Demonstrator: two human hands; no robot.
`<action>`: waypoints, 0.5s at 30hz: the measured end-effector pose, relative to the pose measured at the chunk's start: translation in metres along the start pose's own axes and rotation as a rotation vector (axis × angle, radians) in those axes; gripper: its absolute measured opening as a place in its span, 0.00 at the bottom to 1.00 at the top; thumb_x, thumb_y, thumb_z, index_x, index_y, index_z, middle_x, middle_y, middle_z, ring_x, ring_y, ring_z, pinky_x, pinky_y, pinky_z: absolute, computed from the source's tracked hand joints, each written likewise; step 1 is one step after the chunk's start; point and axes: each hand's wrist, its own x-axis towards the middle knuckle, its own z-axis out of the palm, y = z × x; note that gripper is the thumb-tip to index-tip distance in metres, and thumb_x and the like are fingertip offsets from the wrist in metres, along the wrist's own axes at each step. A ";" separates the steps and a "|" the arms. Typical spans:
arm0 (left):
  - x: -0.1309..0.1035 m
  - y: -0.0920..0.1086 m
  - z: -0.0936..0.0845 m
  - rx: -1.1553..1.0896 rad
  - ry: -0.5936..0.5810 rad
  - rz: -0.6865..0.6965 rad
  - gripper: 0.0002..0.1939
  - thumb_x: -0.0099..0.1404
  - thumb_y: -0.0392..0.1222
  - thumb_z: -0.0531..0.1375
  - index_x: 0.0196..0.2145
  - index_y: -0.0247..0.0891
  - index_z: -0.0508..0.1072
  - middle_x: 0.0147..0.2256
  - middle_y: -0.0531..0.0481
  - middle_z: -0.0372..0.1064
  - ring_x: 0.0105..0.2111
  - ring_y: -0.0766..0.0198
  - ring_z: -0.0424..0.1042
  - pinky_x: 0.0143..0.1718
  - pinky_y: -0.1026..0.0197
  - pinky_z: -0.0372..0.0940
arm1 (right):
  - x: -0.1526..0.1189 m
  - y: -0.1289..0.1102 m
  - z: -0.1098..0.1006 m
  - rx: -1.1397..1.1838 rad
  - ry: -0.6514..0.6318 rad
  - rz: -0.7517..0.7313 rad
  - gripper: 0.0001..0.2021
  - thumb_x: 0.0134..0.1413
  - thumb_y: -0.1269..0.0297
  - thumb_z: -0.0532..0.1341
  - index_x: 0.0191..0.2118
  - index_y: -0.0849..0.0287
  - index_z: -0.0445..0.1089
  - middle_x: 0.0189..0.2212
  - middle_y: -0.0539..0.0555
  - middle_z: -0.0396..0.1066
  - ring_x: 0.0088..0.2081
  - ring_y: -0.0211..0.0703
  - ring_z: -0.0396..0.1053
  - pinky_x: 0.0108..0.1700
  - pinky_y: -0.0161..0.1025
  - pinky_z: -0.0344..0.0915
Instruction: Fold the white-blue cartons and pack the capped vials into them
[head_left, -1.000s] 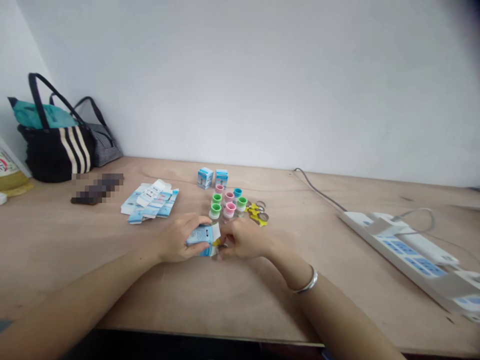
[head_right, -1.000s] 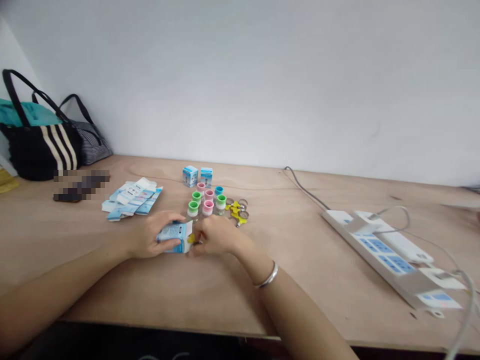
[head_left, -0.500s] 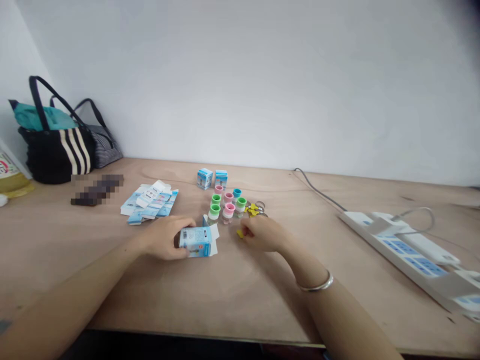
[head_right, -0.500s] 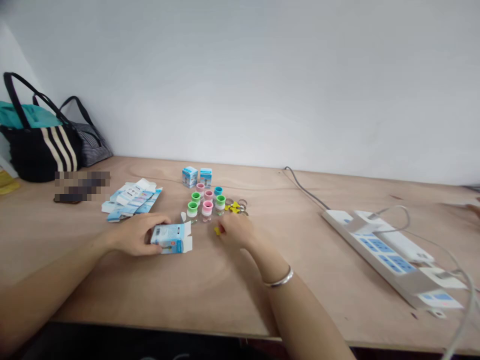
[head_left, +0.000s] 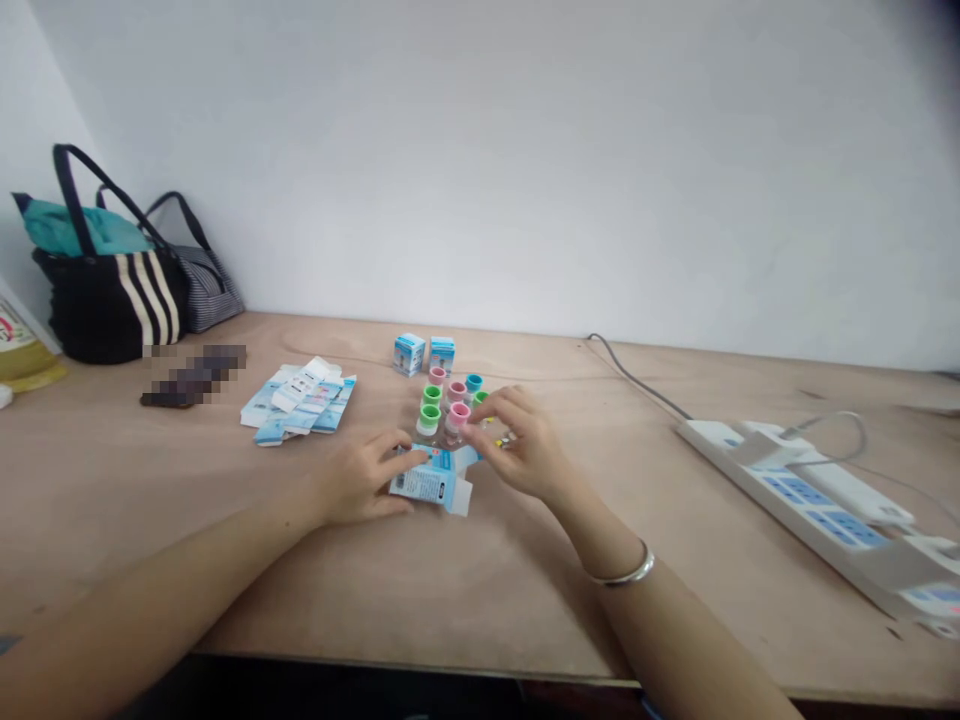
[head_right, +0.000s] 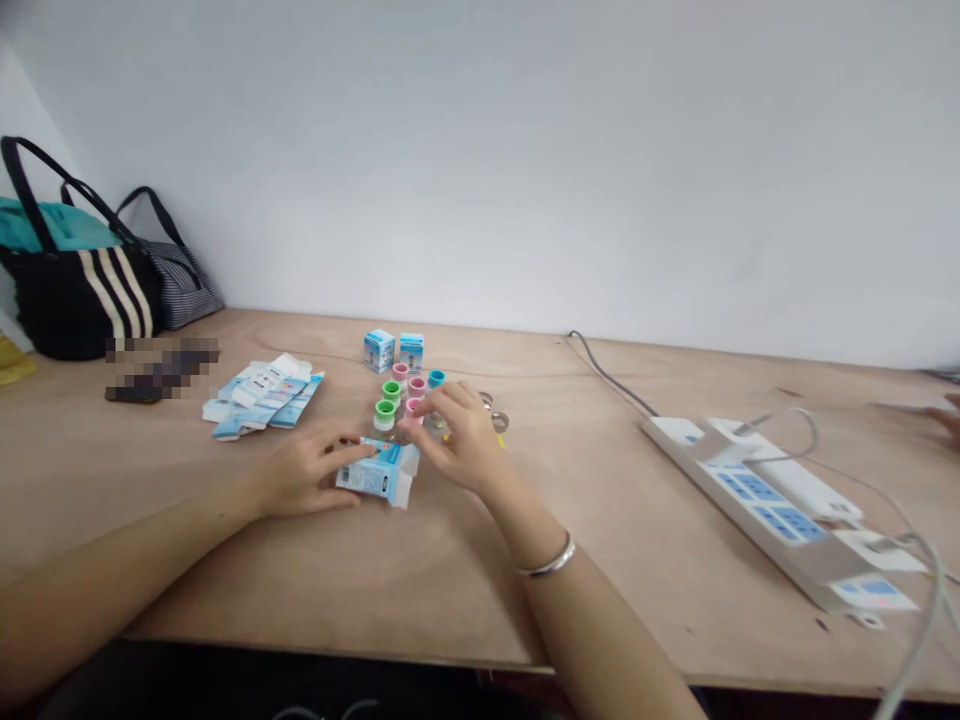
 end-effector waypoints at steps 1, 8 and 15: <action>0.000 0.002 0.000 -0.042 0.003 -0.018 0.29 0.55 0.51 0.62 0.54 0.42 0.63 0.47 0.41 0.63 0.45 0.54 0.67 0.47 0.52 0.65 | -0.001 -0.004 0.001 0.021 -0.058 -0.085 0.10 0.53 0.57 0.60 0.30 0.59 0.67 0.30 0.56 0.68 0.35 0.43 0.65 0.38 0.40 0.62; 0.000 -0.005 0.002 -0.440 0.104 -0.476 0.17 0.64 0.49 0.52 0.48 0.41 0.66 0.43 0.47 0.67 0.40 0.61 0.70 0.37 0.60 0.69 | -0.009 -0.019 0.013 -0.021 -0.502 -0.169 0.16 0.49 0.53 0.62 0.39 0.59 0.65 0.39 0.58 0.67 0.39 0.45 0.65 0.37 0.38 0.60; 0.000 -0.009 0.015 -0.685 0.036 -0.605 0.17 0.59 0.51 0.58 0.43 0.39 0.69 0.39 0.49 0.72 0.37 0.59 0.73 0.37 0.57 0.70 | -0.010 -0.017 0.011 -0.121 -0.605 -0.058 0.14 0.46 0.59 0.64 0.37 0.60 0.63 0.37 0.57 0.67 0.37 0.46 0.65 0.36 0.38 0.57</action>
